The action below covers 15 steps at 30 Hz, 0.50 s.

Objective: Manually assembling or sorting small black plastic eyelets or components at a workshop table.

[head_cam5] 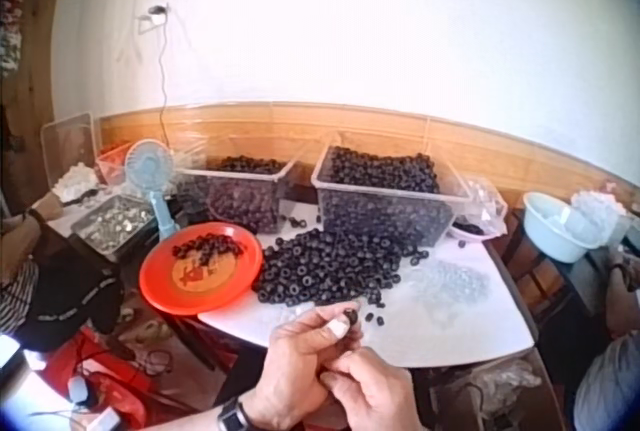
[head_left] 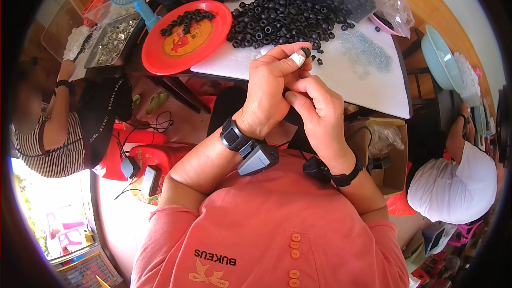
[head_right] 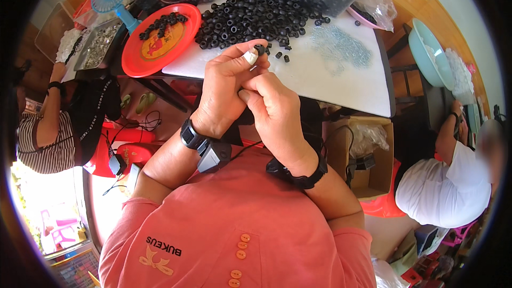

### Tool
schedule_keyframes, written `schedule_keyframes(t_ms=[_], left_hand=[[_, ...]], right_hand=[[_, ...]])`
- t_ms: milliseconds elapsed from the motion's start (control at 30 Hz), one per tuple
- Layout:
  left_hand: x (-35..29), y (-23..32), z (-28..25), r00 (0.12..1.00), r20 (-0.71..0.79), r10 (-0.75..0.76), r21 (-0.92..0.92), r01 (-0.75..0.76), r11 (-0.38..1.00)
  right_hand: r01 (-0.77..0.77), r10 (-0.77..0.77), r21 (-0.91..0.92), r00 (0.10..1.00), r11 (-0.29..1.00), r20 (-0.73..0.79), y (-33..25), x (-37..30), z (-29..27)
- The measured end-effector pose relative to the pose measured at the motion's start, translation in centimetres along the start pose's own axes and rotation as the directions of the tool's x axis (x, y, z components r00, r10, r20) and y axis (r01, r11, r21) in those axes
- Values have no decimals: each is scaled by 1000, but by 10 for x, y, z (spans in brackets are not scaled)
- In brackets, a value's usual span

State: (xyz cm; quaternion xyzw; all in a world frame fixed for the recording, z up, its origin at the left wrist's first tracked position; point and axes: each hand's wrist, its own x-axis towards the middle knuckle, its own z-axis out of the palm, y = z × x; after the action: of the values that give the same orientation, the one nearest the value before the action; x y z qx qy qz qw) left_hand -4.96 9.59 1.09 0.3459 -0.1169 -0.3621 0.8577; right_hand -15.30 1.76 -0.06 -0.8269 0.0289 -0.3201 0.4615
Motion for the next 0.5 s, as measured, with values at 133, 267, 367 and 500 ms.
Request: schedule_keyframes(t_ms=[133, 267, 367, 500], left_hand=[[0, -2, -2, 1000, -21, 8, 47, -7, 999], [0, -4, -4, 1000, -21, 7, 95, -5, 995], [0, -5, -8, 1000, -4, 20, 92, -19, 996], [1, -9, -9, 997, 12, 82, 187, -83, 979]], right_hand=[[-38, 40, 59, 998, 998, -38, 1, -1, 6], [38, -37, 39, 999, 999, -39, 2, -1, 5], [36, -36, 40, 999, 999, 12, 1, -1, 2], [-35, 34, 61, 999, 998, 27, 6, -1, 6]])
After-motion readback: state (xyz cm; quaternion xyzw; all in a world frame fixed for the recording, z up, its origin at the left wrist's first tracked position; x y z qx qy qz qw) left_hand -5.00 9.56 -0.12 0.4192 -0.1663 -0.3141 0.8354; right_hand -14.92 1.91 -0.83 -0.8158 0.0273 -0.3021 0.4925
